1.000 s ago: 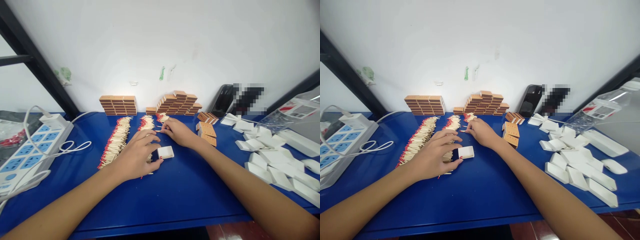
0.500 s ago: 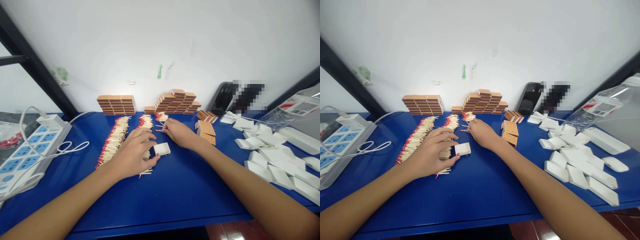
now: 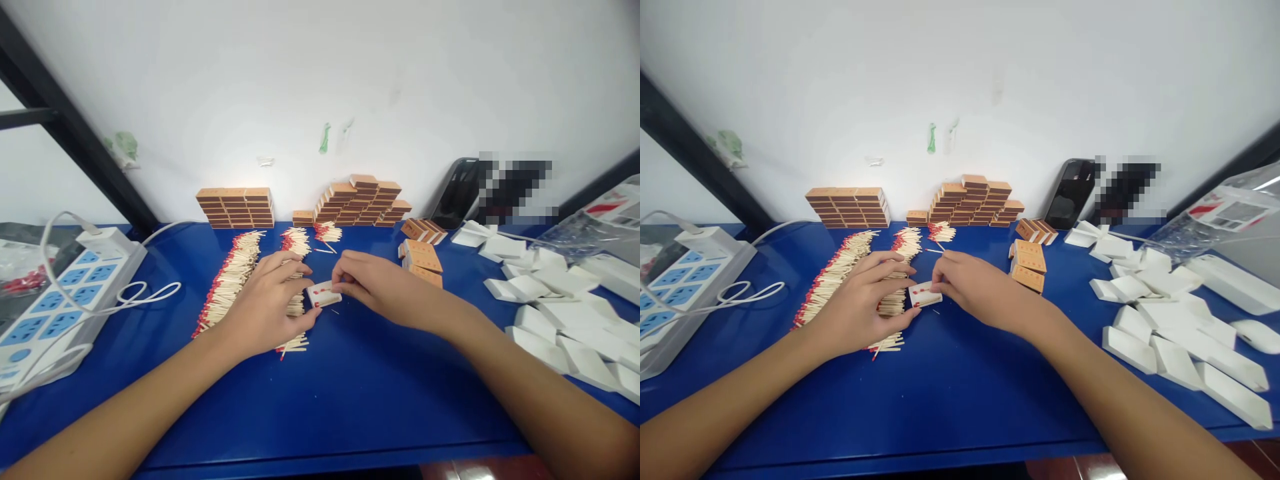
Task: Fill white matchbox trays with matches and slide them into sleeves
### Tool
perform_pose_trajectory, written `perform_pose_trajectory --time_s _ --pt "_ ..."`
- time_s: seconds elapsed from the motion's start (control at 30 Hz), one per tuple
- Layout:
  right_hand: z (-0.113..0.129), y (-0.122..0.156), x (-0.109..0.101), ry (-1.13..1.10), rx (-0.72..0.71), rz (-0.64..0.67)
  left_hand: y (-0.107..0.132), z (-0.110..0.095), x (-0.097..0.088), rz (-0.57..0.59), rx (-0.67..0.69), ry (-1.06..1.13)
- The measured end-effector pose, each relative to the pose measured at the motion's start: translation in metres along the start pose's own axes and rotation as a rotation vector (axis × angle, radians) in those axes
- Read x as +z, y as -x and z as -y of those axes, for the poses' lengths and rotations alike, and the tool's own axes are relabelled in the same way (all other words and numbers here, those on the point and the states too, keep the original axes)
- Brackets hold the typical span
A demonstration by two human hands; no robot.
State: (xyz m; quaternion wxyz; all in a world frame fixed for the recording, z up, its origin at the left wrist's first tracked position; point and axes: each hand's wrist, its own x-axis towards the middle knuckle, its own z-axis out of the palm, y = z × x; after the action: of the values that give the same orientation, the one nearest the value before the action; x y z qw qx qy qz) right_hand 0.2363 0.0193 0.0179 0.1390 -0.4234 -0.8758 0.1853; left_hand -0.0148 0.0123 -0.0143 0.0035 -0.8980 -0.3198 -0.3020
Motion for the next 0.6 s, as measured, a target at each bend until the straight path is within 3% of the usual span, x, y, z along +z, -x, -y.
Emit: perform_pose_trajectory --time_s 0.23,0.5,0.6 --pt "0.003 -0.004 0.015 0.022 -0.018 0.033 0.0 -0.001 0.001 0.005 0.01 0.027" --pt "0.003 -0.005 0.016 -0.132 -0.049 -0.093 0.0 -0.001 0.0 0.025 0.002 0.02" --pt "-0.013 -0.016 0.016 -0.124 -0.001 -0.249 0.0 -0.002 0.0 0.031 0.0 0.017"
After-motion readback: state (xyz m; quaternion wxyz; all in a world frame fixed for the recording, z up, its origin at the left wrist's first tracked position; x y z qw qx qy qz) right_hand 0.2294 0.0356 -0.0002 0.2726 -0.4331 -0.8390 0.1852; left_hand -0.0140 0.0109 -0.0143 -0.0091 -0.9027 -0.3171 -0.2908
